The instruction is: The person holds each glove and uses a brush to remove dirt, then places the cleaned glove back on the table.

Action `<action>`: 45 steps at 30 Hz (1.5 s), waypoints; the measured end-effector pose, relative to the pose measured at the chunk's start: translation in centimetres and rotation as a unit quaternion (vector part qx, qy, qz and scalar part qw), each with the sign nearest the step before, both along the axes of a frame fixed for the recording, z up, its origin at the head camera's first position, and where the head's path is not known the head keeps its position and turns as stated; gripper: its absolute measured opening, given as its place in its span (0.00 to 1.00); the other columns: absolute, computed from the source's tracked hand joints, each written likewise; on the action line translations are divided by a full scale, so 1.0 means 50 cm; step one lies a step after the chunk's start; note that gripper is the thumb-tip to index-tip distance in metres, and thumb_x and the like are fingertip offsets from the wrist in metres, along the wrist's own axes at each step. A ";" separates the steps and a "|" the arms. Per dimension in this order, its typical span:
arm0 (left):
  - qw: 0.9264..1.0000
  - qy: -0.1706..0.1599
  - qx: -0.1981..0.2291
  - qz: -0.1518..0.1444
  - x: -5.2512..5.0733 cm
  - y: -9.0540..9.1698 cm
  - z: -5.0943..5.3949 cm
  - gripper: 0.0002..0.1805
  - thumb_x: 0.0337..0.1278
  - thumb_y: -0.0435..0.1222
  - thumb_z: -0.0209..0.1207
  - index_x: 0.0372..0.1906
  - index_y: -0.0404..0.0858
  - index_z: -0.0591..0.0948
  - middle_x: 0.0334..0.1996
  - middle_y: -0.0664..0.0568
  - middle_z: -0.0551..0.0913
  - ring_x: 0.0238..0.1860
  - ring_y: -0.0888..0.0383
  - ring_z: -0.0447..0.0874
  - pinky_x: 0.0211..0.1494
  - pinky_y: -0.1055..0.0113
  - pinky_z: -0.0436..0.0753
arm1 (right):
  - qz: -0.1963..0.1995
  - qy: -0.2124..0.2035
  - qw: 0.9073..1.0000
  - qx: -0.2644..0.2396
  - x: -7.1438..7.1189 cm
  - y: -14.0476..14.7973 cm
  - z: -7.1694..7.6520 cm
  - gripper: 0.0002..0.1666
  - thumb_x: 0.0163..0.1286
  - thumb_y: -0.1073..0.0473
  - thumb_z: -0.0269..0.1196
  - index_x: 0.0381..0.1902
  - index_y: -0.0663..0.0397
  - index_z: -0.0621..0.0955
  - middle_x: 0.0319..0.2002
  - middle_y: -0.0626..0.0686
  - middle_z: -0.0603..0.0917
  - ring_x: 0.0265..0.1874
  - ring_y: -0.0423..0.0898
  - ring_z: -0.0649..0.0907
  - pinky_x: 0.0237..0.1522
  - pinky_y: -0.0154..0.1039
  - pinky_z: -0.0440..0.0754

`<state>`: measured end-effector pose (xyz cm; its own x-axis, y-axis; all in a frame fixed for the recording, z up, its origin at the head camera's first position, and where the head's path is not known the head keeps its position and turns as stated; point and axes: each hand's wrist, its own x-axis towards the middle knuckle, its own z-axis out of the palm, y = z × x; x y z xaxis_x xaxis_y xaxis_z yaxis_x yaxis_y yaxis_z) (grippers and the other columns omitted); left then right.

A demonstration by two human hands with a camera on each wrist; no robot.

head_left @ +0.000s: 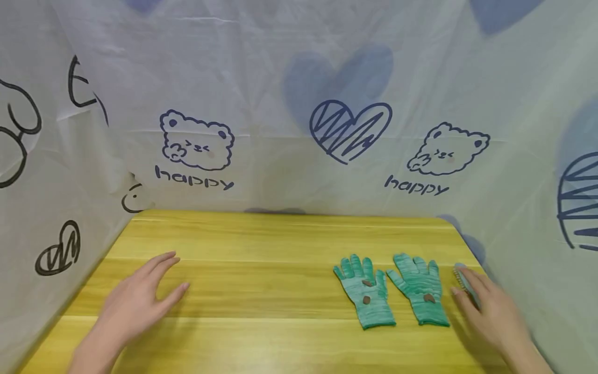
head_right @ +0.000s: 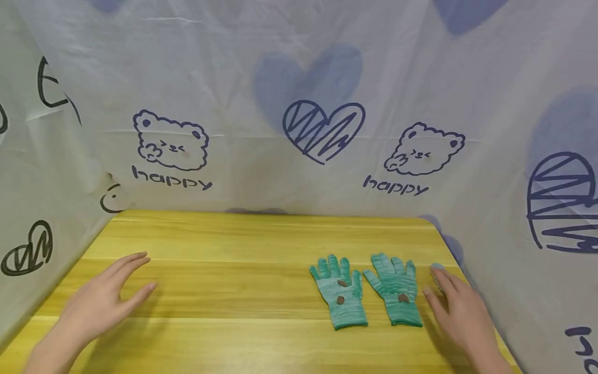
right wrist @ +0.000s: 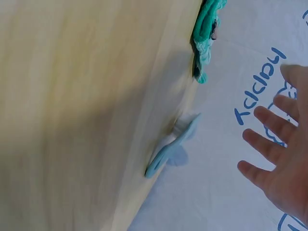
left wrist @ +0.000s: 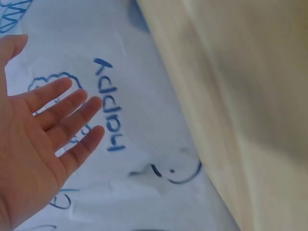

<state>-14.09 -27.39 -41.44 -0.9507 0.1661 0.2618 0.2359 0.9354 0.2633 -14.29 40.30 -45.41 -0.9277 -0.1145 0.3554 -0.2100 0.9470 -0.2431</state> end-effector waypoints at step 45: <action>0.952 -0.149 -0.052 -0.261 -0.219 0.540 -0.072 0.35 0.72 0.58 0.58 0.72 0.39 0.74 0.67 0.47 0.76 0.64 0.49 0.78 0.66 0.55 0.80 | -0.038 -0.156 0.987 -0.003 -0.052 0.114 -0.030 0.33 0.77 0.55 0.62 0.70 0.73 0.69 0.52 0.74 0.79 0.43 0.68 0.83 0.42 0.65 0.81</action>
<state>-25.02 -0.38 -45.02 -0.7613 0.6464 -0.0496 0.6052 0.7360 0.3034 -16.87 46.01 -46.90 -0.9979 -0.0397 0.0516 -0.0531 0.9556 -0.2897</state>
